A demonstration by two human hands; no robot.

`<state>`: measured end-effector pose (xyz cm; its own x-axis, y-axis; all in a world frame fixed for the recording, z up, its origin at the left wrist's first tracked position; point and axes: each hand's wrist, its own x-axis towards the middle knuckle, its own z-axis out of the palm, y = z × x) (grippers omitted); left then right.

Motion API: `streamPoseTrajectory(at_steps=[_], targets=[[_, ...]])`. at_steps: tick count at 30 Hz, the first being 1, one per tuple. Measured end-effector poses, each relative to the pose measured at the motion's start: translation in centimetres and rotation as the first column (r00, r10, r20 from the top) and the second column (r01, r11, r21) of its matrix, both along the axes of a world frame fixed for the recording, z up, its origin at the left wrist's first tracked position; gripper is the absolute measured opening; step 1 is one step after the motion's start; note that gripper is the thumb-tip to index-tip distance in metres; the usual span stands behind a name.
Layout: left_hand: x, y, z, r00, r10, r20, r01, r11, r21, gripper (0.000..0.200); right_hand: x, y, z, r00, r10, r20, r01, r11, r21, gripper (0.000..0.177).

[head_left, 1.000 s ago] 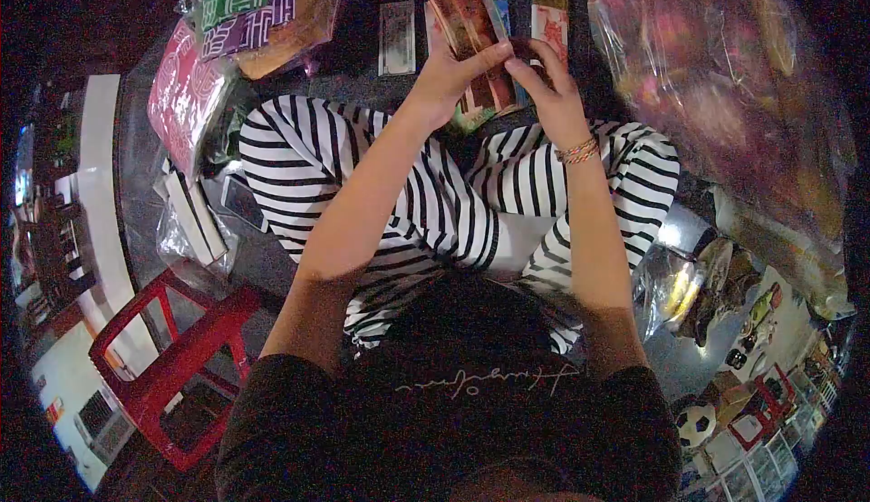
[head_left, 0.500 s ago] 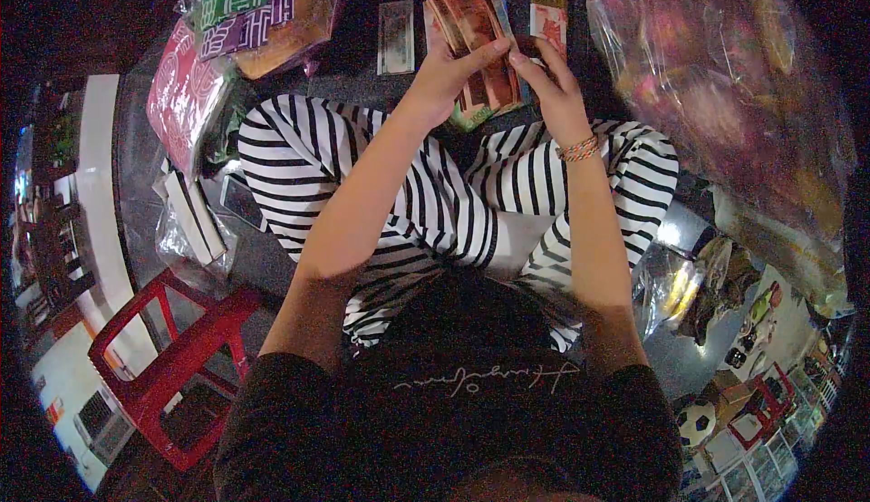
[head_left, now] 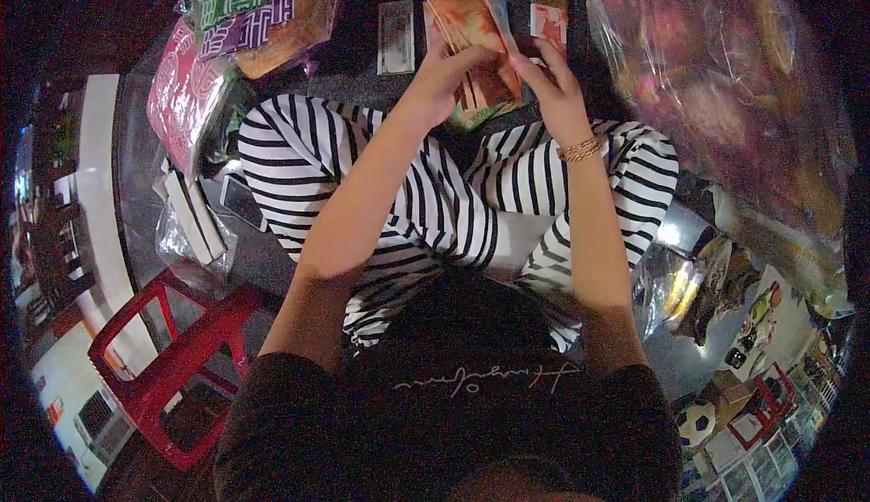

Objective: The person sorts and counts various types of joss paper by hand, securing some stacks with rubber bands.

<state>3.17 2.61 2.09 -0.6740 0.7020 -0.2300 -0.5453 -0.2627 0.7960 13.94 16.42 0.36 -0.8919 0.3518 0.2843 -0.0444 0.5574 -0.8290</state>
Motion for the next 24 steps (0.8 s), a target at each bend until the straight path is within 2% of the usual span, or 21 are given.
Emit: streamPoseTrajectory(at_steps=[2,4,8,10,12,14,16,17,19,20,22,23,24], targets=[[0.0,-0.1,-0.1,1.0,0.012,0.026,-0.012,1.0,-0.002,0.025,-0.2,-1.1,1.8,0.998,-0.031,0.05,0.032,0.999,-0.009,0.038],[0.0,-0.1,-0.4,0.998,0.023,0.052,-0.023,1.0,-0.004,0.024,-0.3,-1.9,3.5,0.987,-0.102,0.127,0.123,0.978,-0.171,0.048],[-0.1,0.2,-0.8,0.993,0.069,0.1,-0.067,0.997,-0.026,0.022,-0.3,-1.7,3.2,0.984,-0.108,0.143,0.129,0.981,-0.148,0.048],[-0.1,0.3,-0.8,0.991,0.067,0.116,-0.067,0.998,-0.007,0.023,-0.4,-1.4,2.0,0.995,-0.071,0.075,0.079,0.99,-0.116,0.047],[0.0,0.4,-0.9,0.999,0.033,-0.004,-0.033,0.999,0.003,0.024,-0.1,-1.3,1.4,0.996,-0.073,0.047,0.077,0.995,-0.067,0.047],[-0.1,0.4,-1.6,0.999,0.037,-0.021,-0.036,0.999,0.019,0.026,0.0,-1.1,1.1,0.997,-0.074,0.02,0.075,0.997,-0.017,0.046],[-0.1,0.2,-1.7,0.998,0.042,-0.038,-0.04,0.999,0.034,0.029,-0.3,-1.1,1.2,0.999,-0.048,0.021,0.044,0.986,0.161,0.045],[0.0,0.0,-1.8,0.996,0.023,-0.082,-0.019,0.999,0.043,0.031,-0.3,-1.1,1.3,0.999,-0.048,0.021,0.044,0.986,0.16,0.045],[0.1,-0.1,-1.8,0.992,0.003,-0.127,0.003,0.999,0.05,0.033,-0.4,-1.7,3.4,0.983,-0.079,0.168,0.11,0.976,-0.186,0.046],[0.2,-0.2,-1.7,0.993,-0.008,-0.116,0.018,0.996,0.087,0.034,-0.3,-1.6,3.1,0.983,-0.079,0.169,0.111,0.976,-0.187,0.046],[0.1,-0.2,-2.1,0.994,-0.02,-0.104,0.033,0.992,0.124,0.035,-0.2,-1.1,1.9,0.991,-0.028,0.128,0.035,0.998,-0.056,0.039],[0.0,-0.2,-2.3,0.998,-0.027,-0.061,0.035,0.991,0.13,0.035,0.0,-0.8,1.2,0.991,-0.027,0.128,0.035,0.998,-0.057,0.039],[-0.1,-0.2,-2.1,0.999,-0.035,-0.018,0.037,0.99,0.137,0.034,0.1,-0.5,0.7,0.997,-0.022,0.078,0.011,0.99,0.137,0.034]])
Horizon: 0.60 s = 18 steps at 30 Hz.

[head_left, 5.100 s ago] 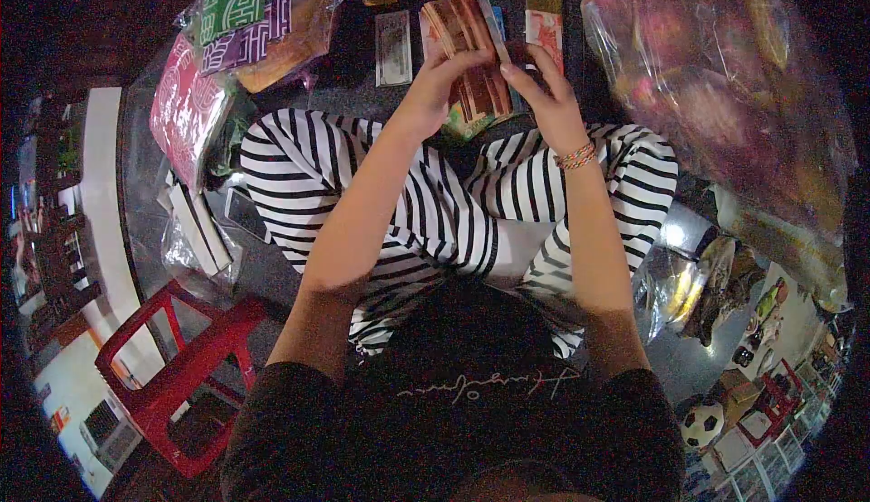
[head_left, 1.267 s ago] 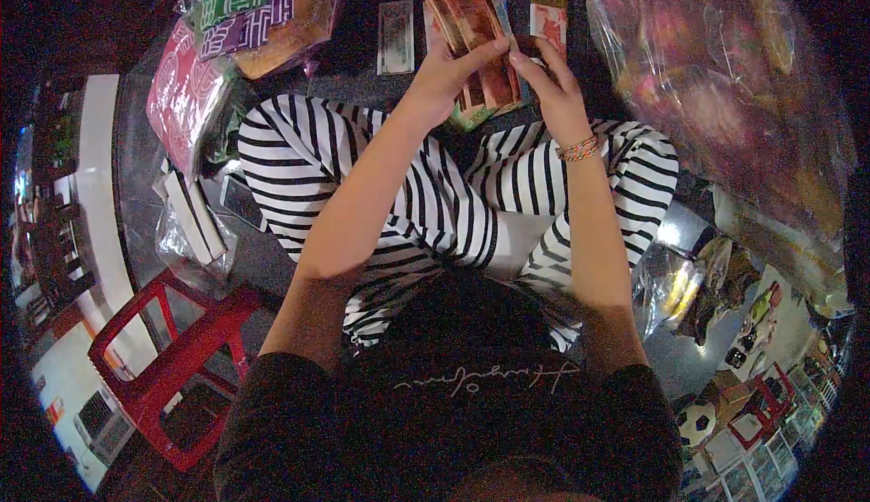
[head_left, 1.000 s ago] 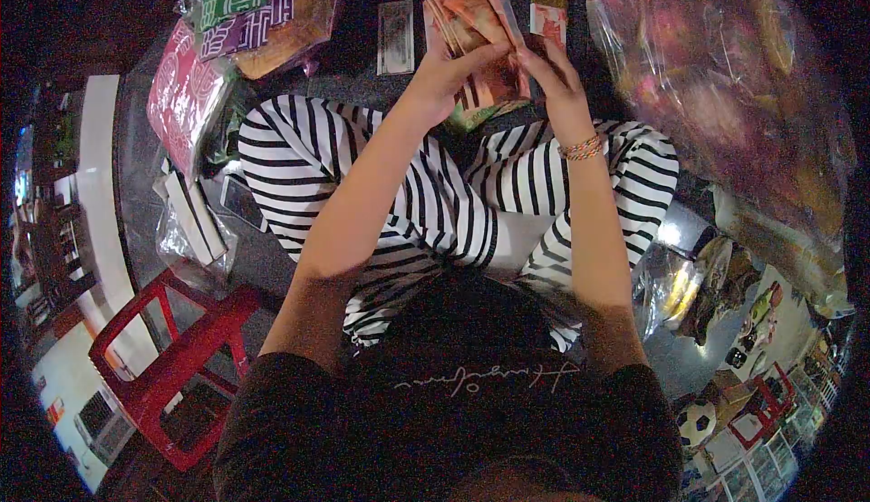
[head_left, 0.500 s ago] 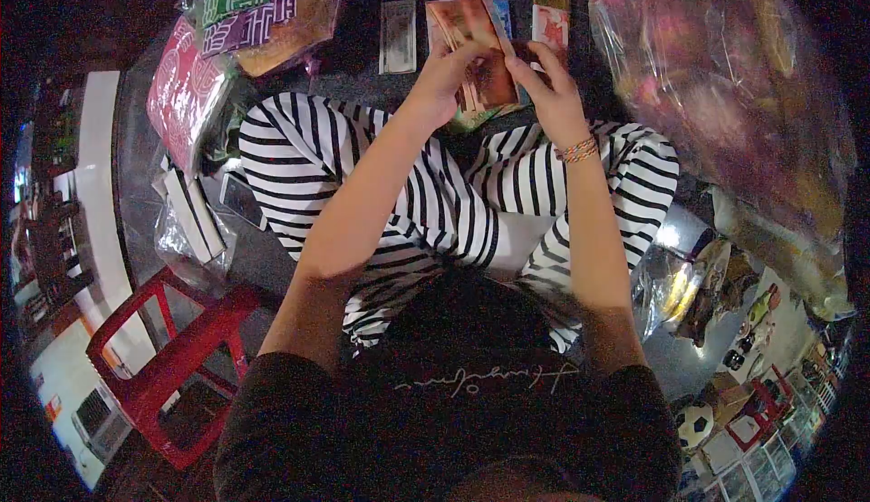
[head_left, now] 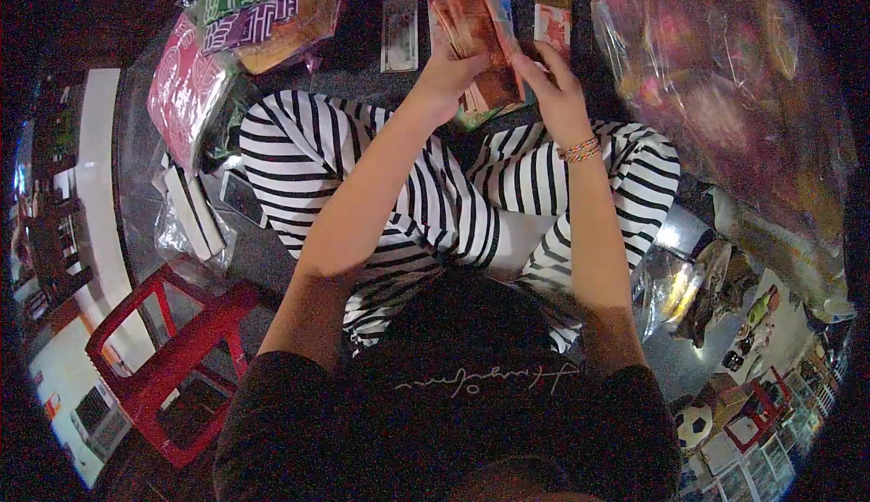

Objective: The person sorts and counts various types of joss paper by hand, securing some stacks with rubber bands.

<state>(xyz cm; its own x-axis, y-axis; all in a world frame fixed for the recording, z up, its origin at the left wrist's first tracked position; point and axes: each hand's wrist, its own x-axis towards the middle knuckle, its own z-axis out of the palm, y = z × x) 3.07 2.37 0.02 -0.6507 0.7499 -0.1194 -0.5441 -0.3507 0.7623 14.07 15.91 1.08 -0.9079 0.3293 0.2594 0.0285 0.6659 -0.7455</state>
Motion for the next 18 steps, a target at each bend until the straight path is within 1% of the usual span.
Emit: streamPoseTrajectory(at_steps=[1,3,5,7,8,9,10,11,13,15,17,18], targets=[[0.0,0.0,0.2,1.0,0.0,-0.001,0.0,1.0,0.0,0.034,0.1,0.3,-0.4,0.999,0.03,-0.043,-0.021,0.981,0.195,0.03],[0.0,0.0,0.6,0.999,-0.003,0.035,0.005,0.998,-0.057,0.033,0.4,0.8,-0.7,0.999,0.032,-0.03,-0.026,0.985,0.173,0.03],[0.1,-0.1,1.1,0.998,0.012,0.066,-0.009,0.999,-0.049,0.032,0.3,0.8,-0.9,0.999,0.035,-0.017,-0.032,0.988,0.151,0.031],[0.1,0.0,1.2,0.995,0.028,0.096,-0.024,0.999,-0.043,0.031,0.2,0.6,-1.4,0.997,-0.054,-0.058,0.049,0.995,-0.085,0.044],[0.1,0.1,1.3,0.99,0.047,0.134,-0.036,0.996,-0.081,0.03,0.1,0.8,-1.6,0.997,-0.054,-0.058,0.049,0.995,-0.085,0.044],[0.0,0.2,1.2,0.983,0.067,0.171,-0.047,0.992,-0.12,0.028,0.0,0.9,-1.6,0.997,-0.03,-0.071,0.01,0.965,-0.263,0.043],[0.0,0.3,1.1,0.983,0.068,0.171,-0.047,0.992,-0.12,0.028,0.0,1.0,-1.6,0.996,-0.008,-0.088,-0.031,0.902,-0.431,0.041],[0.0,0.2,1.0,0.984,0.064,0.166,-0.046,0.993,-0.109,0.028,0.0,1.0,-1.6,0.996,-0.008,-0.088,-0.031,0.902,-0.431,0.041],[-0.1,0.3,0.8,0.985,0.061,0.162,-0.046,0.994,-0.098,0.027,0.0,1.0,-1.5,0.994,-0.003,-0.108,-0.019,0.98,-0.196,0.039],[-0.1,0.3,0.9,0.991,0.064,0.121,-0.049,0.991,-0.124,0.027,0.0,0.9,-1.4,0.993,0.001,-0.114,-0.024,0.98,-0.197,0.039],[0.1,0.3,1.2,0.99,0.073,0.122,-0.058,0.991,-0.117,0.027,0.0,0.9,-1.3,0.993,0.004,-0.12,-0.028,0.98,-0.199,0.039],[0.1,0.3,1.3,0.989,0.082,0.123,-0.068,0.992,-0.111,0.027,-0.1,0.9,-1.2,0.995,-0.011,-0.098,-0.025,0.935,-0.353,0.033]])
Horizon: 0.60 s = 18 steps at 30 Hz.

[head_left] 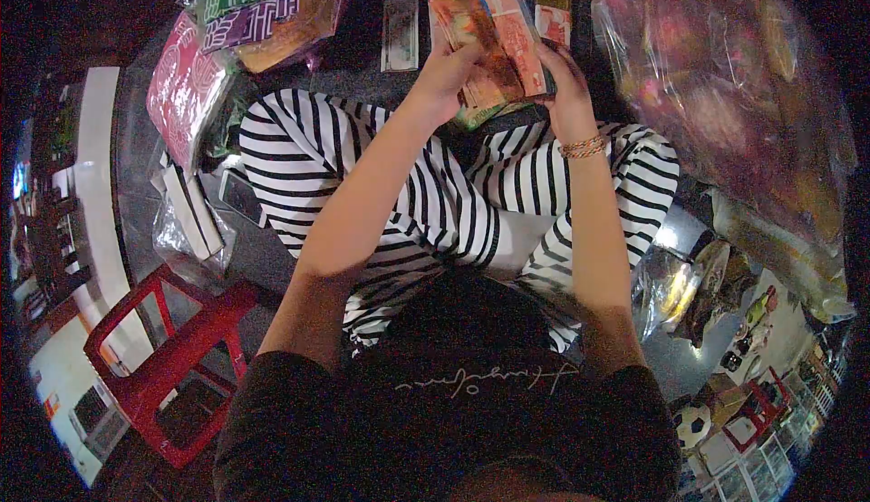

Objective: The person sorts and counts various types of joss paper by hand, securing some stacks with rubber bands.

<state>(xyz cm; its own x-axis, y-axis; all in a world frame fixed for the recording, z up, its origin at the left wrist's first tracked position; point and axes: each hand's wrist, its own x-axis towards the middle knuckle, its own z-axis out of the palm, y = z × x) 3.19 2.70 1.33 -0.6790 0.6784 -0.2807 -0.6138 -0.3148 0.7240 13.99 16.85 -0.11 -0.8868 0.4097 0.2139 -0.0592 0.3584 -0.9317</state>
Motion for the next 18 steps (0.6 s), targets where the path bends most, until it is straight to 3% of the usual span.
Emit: streamPoseTrajectory(at_steps=[1,2,4,8,10,11,13,14,15,16,18], targets=[[-0.1,0.0,-0.2,1.0,0.0,0.0,0.0,1.0,0.0,0.027,0.0,0.0,0.1,1.0,0.004,0.021,0.0,0.987,-0.16,0.031],[-0.1,0.0,-0.4,1.0,0.005,0.024,-0.005,1.0,0.005,0.027,-0.1,0.0,0.0,1.0,0.004,0.021,0.0,0.987,-0.16,0.031],[-0.1,0.0,-0.4,0.999,0.01,0.048,-0.01,1.0,0.01,0.027,-0.2,0.2,-0.3,0.999,0.007,0.047,0.009,0.943,-0.334,0.033],[0.0,0.2,-0.1,0.999,0.024,0.049,-0.023,0.999,-0.031,0.027,-0.3,-0.1,0.2,0.996,0.017,0.092,0.023,0.907,-0.42,0.039],[0.0,0.2,0.0,0.998,0.023,0.053,-0.02,0.998,-0.067,0.027,-0.2,-0.4,0.7,0.998,-0.019,0.066,0.036,0.964,-0.265,0.041],[0.0,0.2,0.0,1.0,0.009,0.028,-0.008,1.0,-0.026,0.027,-0.1,-0.7,0.7,0.998,-0.02,0.067,0.037,0.964,-0.265,0.041],[0.0,0.3,-0.1,1.0,-0.004,0.001,0.004,1.0,0.014,0.027,-0.1,-1.1,0.8,0.989,-0.058,0.138,0.073,0.991,-0.109,0.037],[0.0,0.6,-0.2,0.999,0.012,-0.049,-0.012,1.0,0.001,0.027,0.0,-0.9,0.5,0.989,-0.058,0.138,0.073,0.991,-0.109,0.037],[0.0,0.8,-0.1,0.995,0.028,-0.1,-0.029,1.0,-0.011,0.028,0.0,-0.7,0.3,0.994,-0.067,0.083,0.051,0.983,0.179,0.037],[0.0,0.8,-0.1,0.995,0.027,-0.099,-0.029,1.0,-0.012,0.028,0.1,-0.6,0.0,0.998,-0.06,0.028,0.041,0.891,0.452,0.037],[0.1,0.7,0.1,0.986,-0.004,-0.168,0.002,1.0,-0.01,0.029,0.0,-0.6,0.2,0.999,-0.036,0.035,0.019,0.921,0.39,0.035]])
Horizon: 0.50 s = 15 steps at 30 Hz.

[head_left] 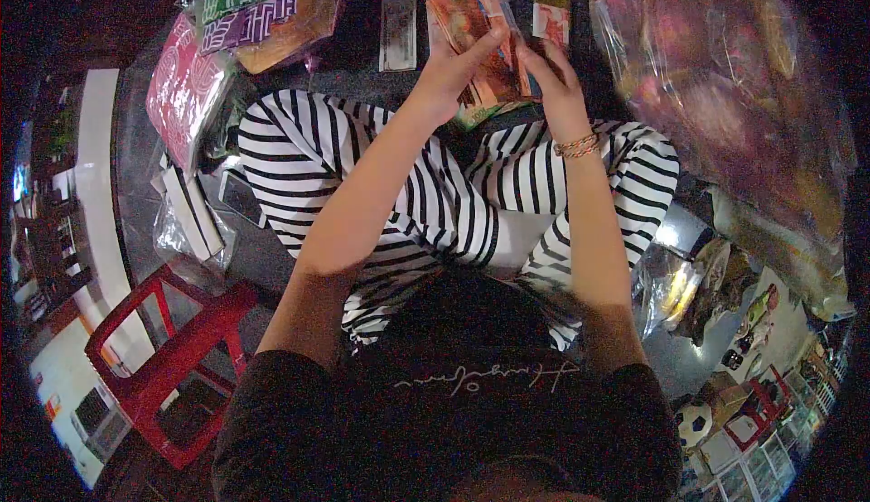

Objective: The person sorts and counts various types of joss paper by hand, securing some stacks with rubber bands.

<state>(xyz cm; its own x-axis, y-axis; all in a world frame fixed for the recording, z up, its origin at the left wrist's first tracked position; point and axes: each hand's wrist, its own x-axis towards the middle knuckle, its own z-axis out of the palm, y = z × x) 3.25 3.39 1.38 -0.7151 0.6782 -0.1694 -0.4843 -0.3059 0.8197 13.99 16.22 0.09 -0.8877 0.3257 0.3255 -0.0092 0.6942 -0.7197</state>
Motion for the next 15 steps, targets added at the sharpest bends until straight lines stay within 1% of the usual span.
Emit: streamPoseTrajectory(at_steps=[1,2,3,4,5,7,8,9,10,14,15], targets=[[0.0,0.0,0.1,1.0,-0.001,0.0,0.001,1.0,-0.001,0.029,-0.1,-0.2,0.4,1.0,0.023,0.004,-0.022,0.997,-0.069,0.034],[0.1,0.0,0.1,1.0,-0.006,-0.03,0.006,1.0,0.005,0.03,-0.3,-0.3,0.8,1.0,0.022,0.004,-0.022,0.997,-0.07,0.034],[0.1,0.0,0.1,0.998,-0.011,-0.061,0.012,1.0,0.011,0.03,-0.5,-0.7,2.0,0.995,0.002,0.101,0.03,0.949,-0.314,0.033],[0.1,0.0,0.1,0.998,-0.012,-0.061,0.013,1.0,0.01,0.03,-0.6,-1.0,2.7,0.98,0.007,0.199,0.102,0.841,-0.532,0.032],[0.1,0.0,0.0,0.998,-0.019,-0.064,0.02,1.0,0.012,0.03,-0.6,-1.1,3.0,0.98,0.006,0.199,0.102,0.841,-0.532,0.032],[0.1,-0.1,0.4,0.997,-0.027,-0.068,0.028,1.0,0.013,0.03,-0.6,-1.2,3.3,0.99,0.026,0.142,0.059,0.827,-0.559,0.03],[0.2,-0.1,0.5,0.997,-0.028,-0.077,0.029,0.999,0.016,0.03,-0.5,-0.9,2.5,0.99,0.025,0.142,0.059,0.827,-0.559,0.03],[0.2,-0.1,0.6,0.996,-0.029,-0.085,0.031,0.999,0.018,0.029,-0.4,-0.7,1.8,0.999,-0.002,0.042,0.015,0.954,-0.298,0.029],[0.2,0.0,0.6,0.996,-0.03,-0.085,0.031,0.999,0.019,0.029,-0.3,-0.5,1.1,0.998,0.001,-0.063,-0.001,1.0,-0.008,0.028],[0.2,-0.1,0.6,0.997,-0.033,-0.068,0.035,0.999,0.017,0.028,-0.2,-0.1,0.3,0.995,0.044,-0.09,-0.043,0.999,0.007,0.03],[0.1,-0.1,0.7,0.998,-0.04,-0.054,0.041,0.999,0.015,0.028,-0.1,0.1,0.0,0.995,0.049,-0.091,-0.042,0.996,0.079,0.033]])
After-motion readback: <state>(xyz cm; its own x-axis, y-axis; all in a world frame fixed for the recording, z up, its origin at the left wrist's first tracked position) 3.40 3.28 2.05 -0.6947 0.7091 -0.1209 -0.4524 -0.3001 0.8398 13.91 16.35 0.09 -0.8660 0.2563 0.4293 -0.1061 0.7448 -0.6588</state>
